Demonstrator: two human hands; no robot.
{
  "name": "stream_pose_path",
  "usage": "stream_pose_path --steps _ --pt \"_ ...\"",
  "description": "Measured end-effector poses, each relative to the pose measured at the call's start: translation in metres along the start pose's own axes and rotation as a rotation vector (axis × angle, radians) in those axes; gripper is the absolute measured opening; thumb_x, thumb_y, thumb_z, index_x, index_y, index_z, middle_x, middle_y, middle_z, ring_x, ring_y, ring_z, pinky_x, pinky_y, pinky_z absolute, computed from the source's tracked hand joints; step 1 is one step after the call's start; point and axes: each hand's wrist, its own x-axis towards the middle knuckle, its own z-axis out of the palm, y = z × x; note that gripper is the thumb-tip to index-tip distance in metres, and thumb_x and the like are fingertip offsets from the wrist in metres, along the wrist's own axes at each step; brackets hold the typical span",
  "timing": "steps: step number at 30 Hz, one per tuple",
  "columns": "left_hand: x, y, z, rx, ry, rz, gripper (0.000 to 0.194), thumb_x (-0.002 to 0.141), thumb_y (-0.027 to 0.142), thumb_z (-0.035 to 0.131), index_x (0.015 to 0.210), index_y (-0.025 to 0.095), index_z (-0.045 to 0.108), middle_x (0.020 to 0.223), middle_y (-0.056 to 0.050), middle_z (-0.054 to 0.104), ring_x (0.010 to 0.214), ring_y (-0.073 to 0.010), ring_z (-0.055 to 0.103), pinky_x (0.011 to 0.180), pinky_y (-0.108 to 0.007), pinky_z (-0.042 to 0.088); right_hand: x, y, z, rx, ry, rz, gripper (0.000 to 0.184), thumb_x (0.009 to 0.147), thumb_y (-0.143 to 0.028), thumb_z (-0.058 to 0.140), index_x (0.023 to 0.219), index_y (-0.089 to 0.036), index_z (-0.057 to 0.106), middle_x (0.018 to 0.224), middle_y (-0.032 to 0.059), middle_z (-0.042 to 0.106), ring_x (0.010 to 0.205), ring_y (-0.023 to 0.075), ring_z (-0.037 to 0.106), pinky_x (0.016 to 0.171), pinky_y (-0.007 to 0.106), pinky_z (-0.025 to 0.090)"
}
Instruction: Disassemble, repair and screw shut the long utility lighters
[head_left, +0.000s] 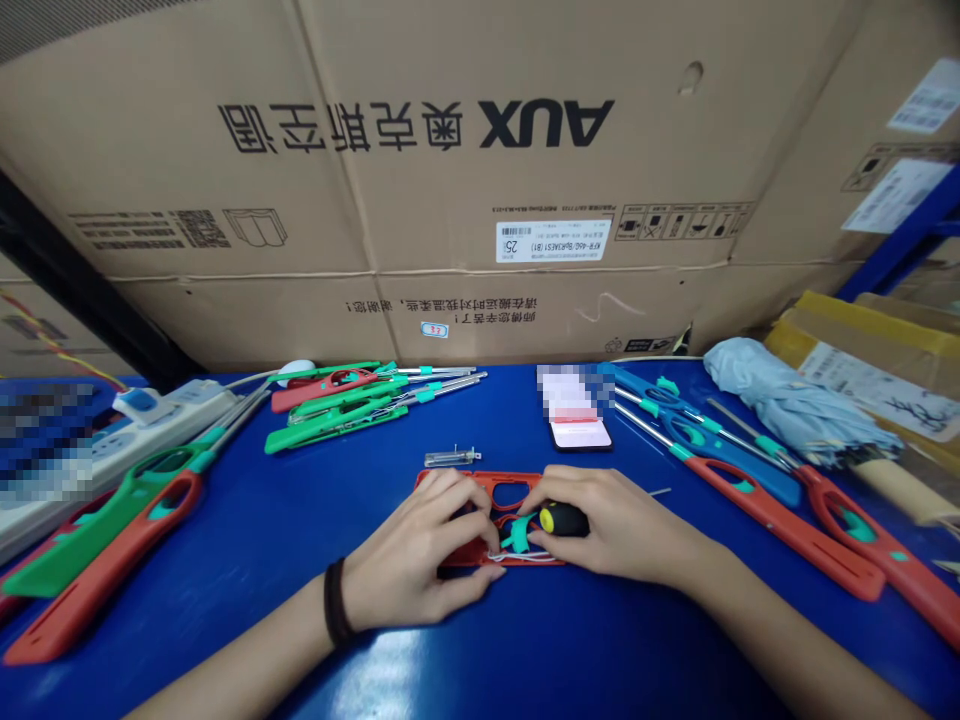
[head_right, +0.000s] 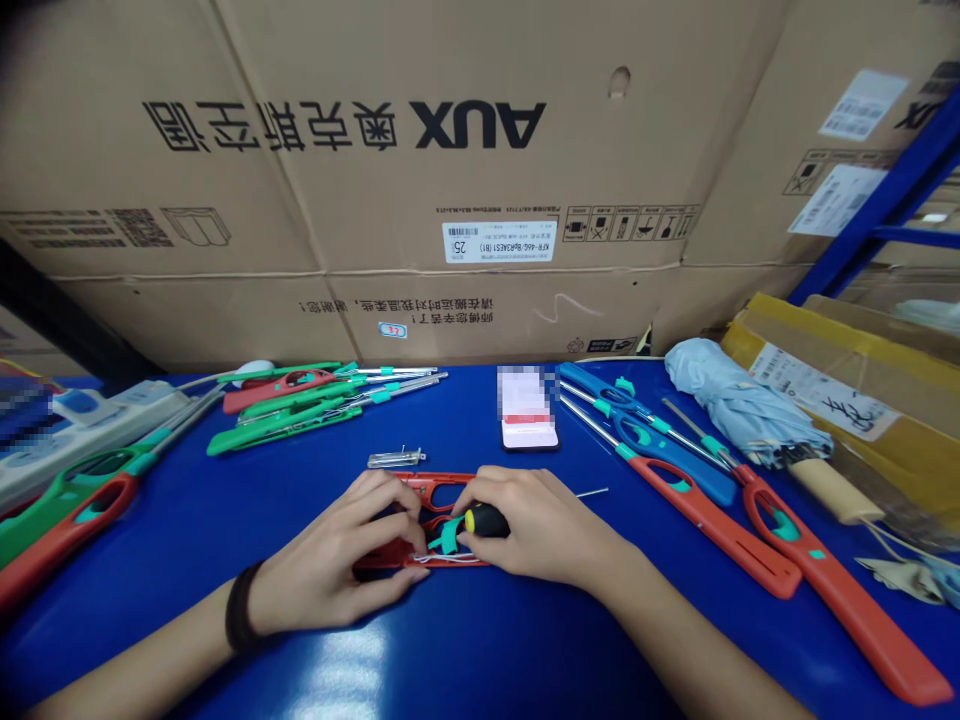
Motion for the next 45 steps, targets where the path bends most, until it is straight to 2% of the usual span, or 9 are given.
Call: stream_pose_path --steps 6,15,23,29,34,37,41,45 --pt "0.000 0.002 0.001 -0.027 -0.006 -0.006 0.004 0.084 0.020 0.060 0.089 0.019 0.059 0.093 -0.003 0.057 0.087 -0.0175 0.050 0.082 -0.032 0.037 0.001 0.000 -0.001 -0.010 -0.008 -0.026 0.017 0.084 -0.014 0.059 0.097 -0.023 0.065 0.093 -0.0008 0.065 0.077 0.0134 0.062 0.066 0.022 0.041" --pt "0.001 0.002 0.001 -0.022 -0.001 -0.012 0.007 0.084 0.023 0.061 0.089 0.019 0.058 0.095 -0.004 0.057 0.088 -0.0181 0.051 0.082 -0.032 0.038 -0.003 0.002 -0.012 -0.062 -0.022 -0.021 0.012 0.081 -0.011 0.060 0.083 -0.021 0.066 0.085 0.0003 0.065 0.073 0.0137 0.061 0.066 0.022 0.041" --pt "0.002 0.003 0.000 -0.034 0.001 -0.020 0.007 0.084 0.022 0.062 0.089 0.019 0.058 0.096 -0.004 0.057 0.090 -0.0183 0.051 0.082 -0.032 0.039 -0.004 0.001 -0.012 -0.090 0.011 0.016 0.006 0.081 -0.017 0.060 0.077 -0.019 0.063 0.077 -0.0002 0.063 0.066 0.0127 0.057 0.059 0.023 0.039" --pt "0.002 0.002 0.001 -0.021 0.003 -0.039 0.008 0.083 0.024 0.062 0.089 0.019 0.058 0.096 -0.004 0.057 0.089 -0.0189 0.050 0.082 -0.032 0.039 -0.005 0.001 -0.012 -0.080 0.007 0.017 0.007 0.081 -0.016 0.059 0.080 -0.020 0.064 0.080 -0.0002 0.065 0.070 0.0135 0.059 0.062 0.023 0.040" --pt "0.001 0.003 -0.001 0.005 0.043 -0.024 0.019 0.082 0.033 0.067 0.092 0.019 0.060 0.097 -0.005 0.058 0.090 -0.0199 0.052 0.083 -0.034 0.040 -0.005 0.001 -0.012 -0.087 0.022 0.035 0.006 0.078 -0.015 0.061 0.077 -0.020 0.064 0.079 0.0002 0.065 0.068 0.0137 0.059 0.061 0.023 0.040" --pt "0.002 0.002 -0.002 0.033 0.122 -0.005 0.017 0.087 0.028 0.061 0.101 0.020 0.059 0.098 -0.006 0.061 0.092 -0.0196 0.054 0.084 -0.034 0.042 -0.004 0.000 -0.012 -0.049 0.076 0.030 0.005 0.080 -0.019 0.061 0.078 -0.020 0.065 0.078 0.0005 0.067 0.067 0.0138 0.059 0.061 0.024 0.040" --pt "0.002 -0.001 -0.002 0.070 0.204 0.054 0.029 0.088 0.026 0.060 0.117 0.021 0.055 0.104 -0.006 0.065 0.096 -0.0191 0.058 0.091 -0.036 0.041 -0.003 -0.004 -0.011 0.054 0.128 -0.003 0.007 0.083 -0.023 0.061 0.079 -0.021 0.066 0.077 -0.0001 0.067 0.066 0.0127 0.059 0.061 0.022 0.041" --pt "0.002 0.000 -0.001 0.087 0.216 0.120 0.031 0.087 0.032 0.063 0.115 0.021 0.057 0.096 -0.004 0.068 0.087 -0.0169 0.061 0.095 -0.038 0.039 -0.003 -0.009 -0.004 0.090 0.170 -0.048 0.007 0.082 -0.020 0.061 0.082 -0.021 0.067 0.079 0.0001 0.068 0.067 0.0124 0.060 0.062 0.022 0.042"
